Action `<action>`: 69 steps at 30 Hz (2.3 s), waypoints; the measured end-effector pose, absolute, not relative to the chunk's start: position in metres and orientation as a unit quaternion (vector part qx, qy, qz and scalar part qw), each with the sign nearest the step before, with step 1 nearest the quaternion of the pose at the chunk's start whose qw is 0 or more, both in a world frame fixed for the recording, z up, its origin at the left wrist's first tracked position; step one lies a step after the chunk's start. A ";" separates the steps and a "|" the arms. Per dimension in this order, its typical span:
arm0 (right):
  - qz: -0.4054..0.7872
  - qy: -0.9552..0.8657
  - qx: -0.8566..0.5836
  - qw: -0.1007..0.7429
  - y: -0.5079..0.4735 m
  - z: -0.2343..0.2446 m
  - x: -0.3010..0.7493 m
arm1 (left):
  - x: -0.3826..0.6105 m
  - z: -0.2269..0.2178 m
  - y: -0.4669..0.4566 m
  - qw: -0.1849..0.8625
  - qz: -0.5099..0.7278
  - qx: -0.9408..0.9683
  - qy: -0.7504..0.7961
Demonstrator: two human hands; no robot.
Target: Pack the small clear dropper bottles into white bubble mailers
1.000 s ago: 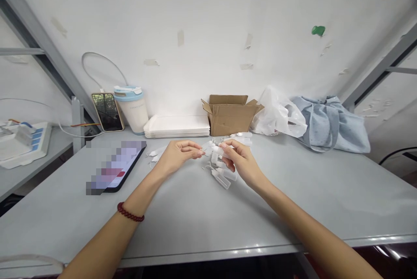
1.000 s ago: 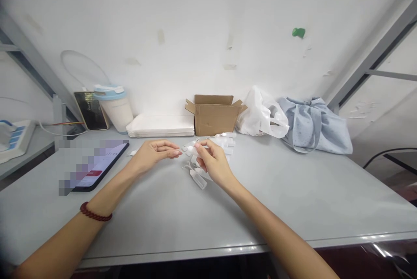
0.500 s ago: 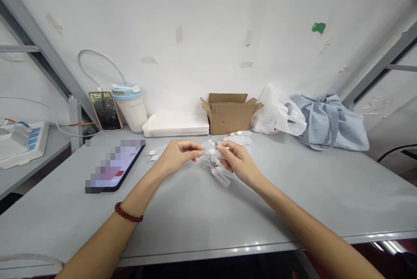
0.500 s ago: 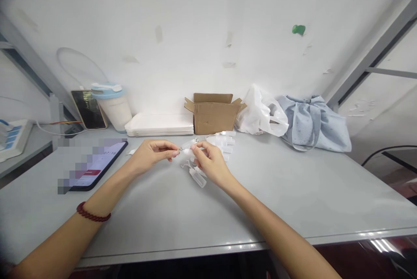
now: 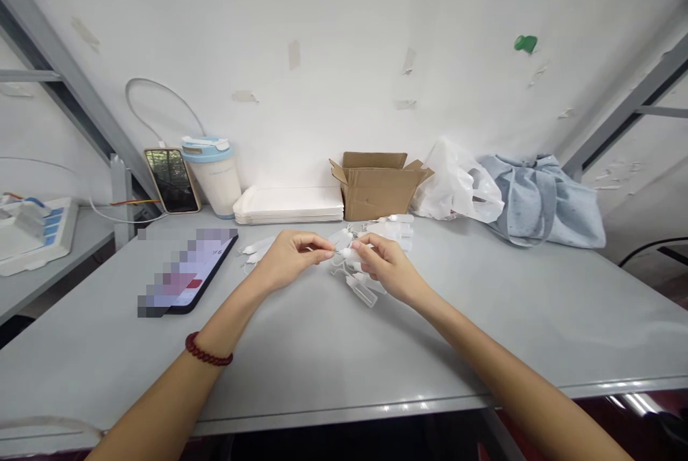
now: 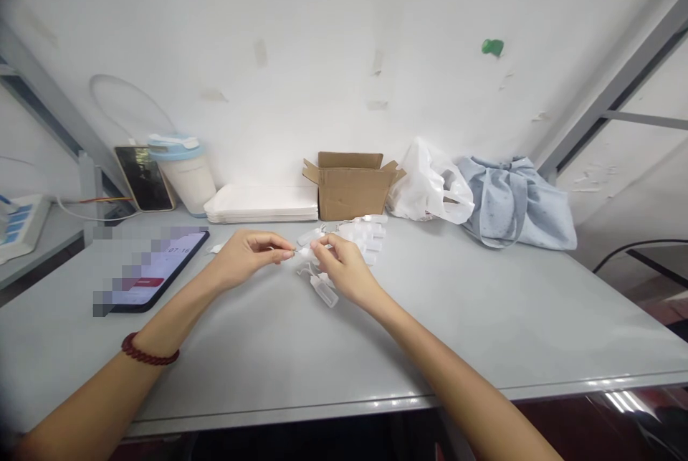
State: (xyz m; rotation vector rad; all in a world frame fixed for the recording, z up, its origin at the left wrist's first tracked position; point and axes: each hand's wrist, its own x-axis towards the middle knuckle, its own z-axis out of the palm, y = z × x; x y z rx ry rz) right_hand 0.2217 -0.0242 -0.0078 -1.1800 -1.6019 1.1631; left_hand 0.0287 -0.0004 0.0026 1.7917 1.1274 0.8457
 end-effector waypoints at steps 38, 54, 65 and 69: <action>0.544 -0.588 -0.432 0.414 -0.019 -0.002 0.228 | 0.031 0.010 -0.009 0.332 0.296 0.781 0.439; 0.557 -0.579 -0.430 0.411 -0.017 -0.016 0.223 | 0.047 -0.010 -0.013 0.419 0.328 0.739 0.413; 0.551 -0.588 -0.429 0.409 -0.019 -0.008 0.224 | 0.043 -0.012 -0.005 0.456 0.330 0.734 0.380; 0.553 -0.583 -0.422 0.419 -0.019 -0.006 0.224 | 0.039 -0.011 -0.001 0.487 0.345 0.706 0.382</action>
